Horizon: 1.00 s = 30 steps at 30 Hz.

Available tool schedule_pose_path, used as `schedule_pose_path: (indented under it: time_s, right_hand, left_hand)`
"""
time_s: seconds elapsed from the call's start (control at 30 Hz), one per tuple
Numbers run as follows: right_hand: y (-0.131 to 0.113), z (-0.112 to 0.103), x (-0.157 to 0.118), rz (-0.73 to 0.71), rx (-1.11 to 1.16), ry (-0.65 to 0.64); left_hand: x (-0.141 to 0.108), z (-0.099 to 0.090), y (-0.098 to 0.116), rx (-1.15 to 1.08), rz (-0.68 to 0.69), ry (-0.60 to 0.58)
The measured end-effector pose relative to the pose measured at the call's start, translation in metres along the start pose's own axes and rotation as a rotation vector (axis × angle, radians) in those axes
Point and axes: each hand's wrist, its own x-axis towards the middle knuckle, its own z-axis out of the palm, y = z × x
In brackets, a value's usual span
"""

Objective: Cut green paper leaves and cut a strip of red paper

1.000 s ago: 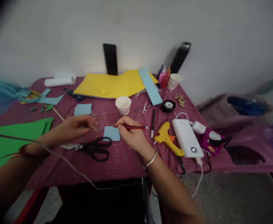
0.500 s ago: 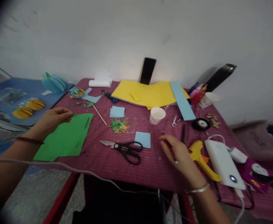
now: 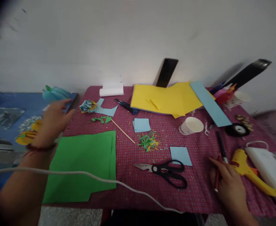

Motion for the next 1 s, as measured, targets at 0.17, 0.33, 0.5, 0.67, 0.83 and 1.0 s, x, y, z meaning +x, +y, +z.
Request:
schedule_pose_path:
  time_s: [0.17, 0.33, 0.5, 0.67, 0.83, 1.0]
  right_hand:
    - [0.003, 0.003, -0.001, 0.006, -0.069, -0.016]
    - [0.011, 0.006, -0.003, 0.002, -0.088, -0.073]
    - [0.016, 0.014, -0.005, 0.008, -0.139, 0.049]
    - [0.012, 0.009, -0.003, -0.030, -0.143, 0.022]
    - [0.013, -0.014, 0.033, -0.007, -0.198, -0.045]
    - [-0.017, -0.041, 0.056, 0.016, -0.198, 0.037]
  left_hand:
    - [-0.061, 0.017, 0.010, 0.276, 0.645, 0.163]
    - [-0.109, 0.088, -0.002, 0.313, 0.971, -0.478]
    - [-0.116, 0.100, -0.015, 0.330, 0.892, -0.623]
    - [-0.112, 0.097, -0.015, 0.340, 0.908, -0.630]
    - [-0.110, 0.095, -0.013, 0.253, 0.912, -0.645]
    - [-0.114, 0.083, -0.019, 0.159, 0.905, -0.417]
